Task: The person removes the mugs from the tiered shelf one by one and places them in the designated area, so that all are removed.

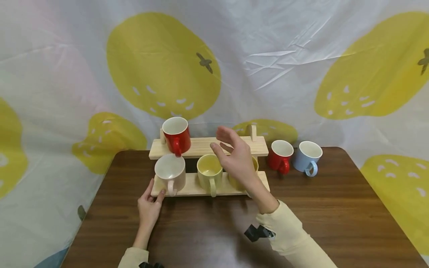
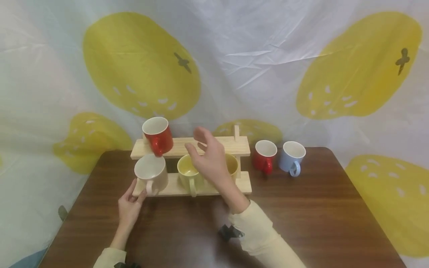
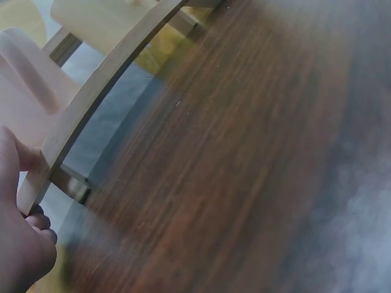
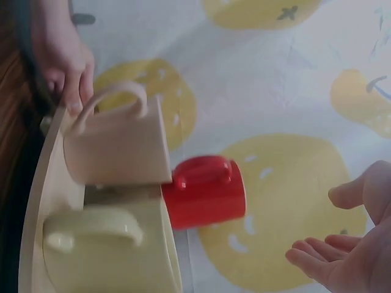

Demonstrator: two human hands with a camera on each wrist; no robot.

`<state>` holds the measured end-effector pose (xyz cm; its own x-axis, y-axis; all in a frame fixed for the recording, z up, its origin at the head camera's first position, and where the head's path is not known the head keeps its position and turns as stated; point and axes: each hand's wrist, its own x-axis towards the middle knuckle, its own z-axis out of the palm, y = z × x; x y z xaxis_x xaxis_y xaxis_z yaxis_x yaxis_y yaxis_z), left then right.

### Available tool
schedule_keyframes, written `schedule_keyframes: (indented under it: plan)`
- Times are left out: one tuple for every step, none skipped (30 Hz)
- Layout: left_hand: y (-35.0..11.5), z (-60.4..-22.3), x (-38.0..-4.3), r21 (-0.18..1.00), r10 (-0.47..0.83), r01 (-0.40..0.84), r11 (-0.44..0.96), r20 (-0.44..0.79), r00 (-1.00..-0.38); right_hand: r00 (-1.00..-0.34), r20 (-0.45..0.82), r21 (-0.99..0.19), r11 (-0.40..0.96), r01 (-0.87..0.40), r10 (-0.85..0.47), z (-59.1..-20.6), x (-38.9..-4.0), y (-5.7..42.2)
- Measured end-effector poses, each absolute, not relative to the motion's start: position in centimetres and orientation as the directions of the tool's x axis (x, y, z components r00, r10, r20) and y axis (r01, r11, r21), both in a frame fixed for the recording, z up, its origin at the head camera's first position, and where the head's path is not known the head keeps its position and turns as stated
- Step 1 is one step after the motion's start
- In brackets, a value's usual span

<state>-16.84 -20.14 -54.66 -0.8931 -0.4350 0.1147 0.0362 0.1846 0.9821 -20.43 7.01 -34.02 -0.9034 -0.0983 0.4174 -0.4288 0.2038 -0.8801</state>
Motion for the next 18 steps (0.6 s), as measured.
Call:
schedule_keyframes:
  plan:
    - [-20.2, -54.7, -16.8, 0.982, -0.436, 0.034, 0.188, 0.115, -0.892, -0.908, 0.407, -0.887, 0.191, -0.420, -0.104, -34.0, -20.4, 6.5]
    - [-20.3, -54.7, -16.8, 0.981, -0.437, 0.034, 0.192, 0.116, -0.892, -0.912, 0.394, -0.895, 0.180, -0.408, -0.109, -34.0, -20.4, 6.0]
    - [-20.4, -54.7, -16.7, 0.981, -0.439, 0.035, 0.193, 0.118, -0.891, -0.916, 0.385, -0.901, 0.171, -0.400, -0.114, -34.0, -20.4, 5.5]
    - [-20.5, -54.8, -16.7, 0.981, -0.440, 0.036, 0.192, 0.119, -0.890, -0.919, 0.377, -0.905, 0.165, -0.393, -0.119, -34.0, -20.5, 4.9]
    - [-20.6, -54.7, -16.7, 0.980, -0.441, 0.037, 0.194, 0.121, -0.889, -0.921, 0.371, -0.908, 0.161, -0.387, -0.123, -34.1, -20.5, 4.4]
    - [-20.7, -54.7, -16.6, 0.980, -0.442, 0.038, 0.194, 0.122, -0.889, -0.923, 0.364, -0.912, 0.155, -0.381, -0.127, -34.1, -20.6, 3.9]
    - [-20.7, -54.6, -16.6, 0.980, -0.440, 0.035, 0.194, 0.119, -0.890, -0.924, 0.359, -0.914, 0.148, -0.377, -0.133, -34.1, -20.7, 3.5]
    - [-20.7, -54.5, -16.6, 0.981, -0.438, 0.034, 0.192, 0.116, -0.891, -0.923, 0.358, -0.915, 0.145, -0.377, -0.137, -34.1, -20.7, 3.0]
    - [-20.8, -54.5, -16.6, 0.981, -0.438, 0.030, 0.193, 0.114, -0.892, -0.923, 0.359, -0.914, 0.145, -0.378, -0.141, -34.2, -20.8, 2.6]
    - [-20.8, -54.4, -16.6, 0.981, -0.437, 0.028, 0.192, 0.111, -0.893, -0.924, 0.354, -0.916, 0.145, -0.374, -0.144, -34.2, -20.9, 2.2]
    - [-20.7, -54.4, -16.6, 0.981, -0.437, 0.026, 0.194, 0.111, -0.893, -0.926, 0.347, -0.918, 0.147, -0.368, -0.147, -34.3, -21.0, 1.8]
    - [-20.7, -54.3, -16.6, 0.981, -0.436, 0.026, 0.195, 0.110, -0.893, -0.928, 0.341, -0.920, 0.150, -0.363, -0.151, -34.5, -21.1, 1.5]
    - [-20.6, -54.3, -16.6, 0.980, -0.435, 0.024, 0.197, 0.110, -0.894, -0.930, 0.335, -0.922, 0.152, -0.357, -0.153, -34.7, -21.2, 1.2]
    - [-20.6, -54.3, -16.6, 0.979, -0.436, 0.024, 0.203, 0.112, -0.893, -0.933, 0.326, -0.925, 0.152, -0.348, -0.151, -34.9, -21.2, 0.9]
    - [-20.5, -54.4, -16.6, 0.978, -0.435, 0.025, 0.207, 0.115, -0.893, -0.937, 0.316, -0.928, 0.156, -0.338, -0.150, -35.1, -21.3, 0.7]
    - [-20.4, -54.4, -16.6, 0.977, -0.431, 0.028, 0.210, 0.118, -0.895, -0.940, 0.307, -0.932, 0.152, -0.329, -0.147, -35.3, -21.3, 0.5]
    - [-20.3, -54.4, -16.6, 0.977, -0.429, 0.029, 0.211, 0.119, -0.895, -0.942, 0.301, -0.935, 0.150, -0.322, -0.145, -35.6, -21.4, 0.3]
    - [-20.2, -54.4, -16.7, 0.977, -0.425, 0.033, 0.210, 0.122, -0.897, -0.945, 0.295, -0.938, 0.143, -0.315, -0.144, -35.8, -21.5, 0.1]
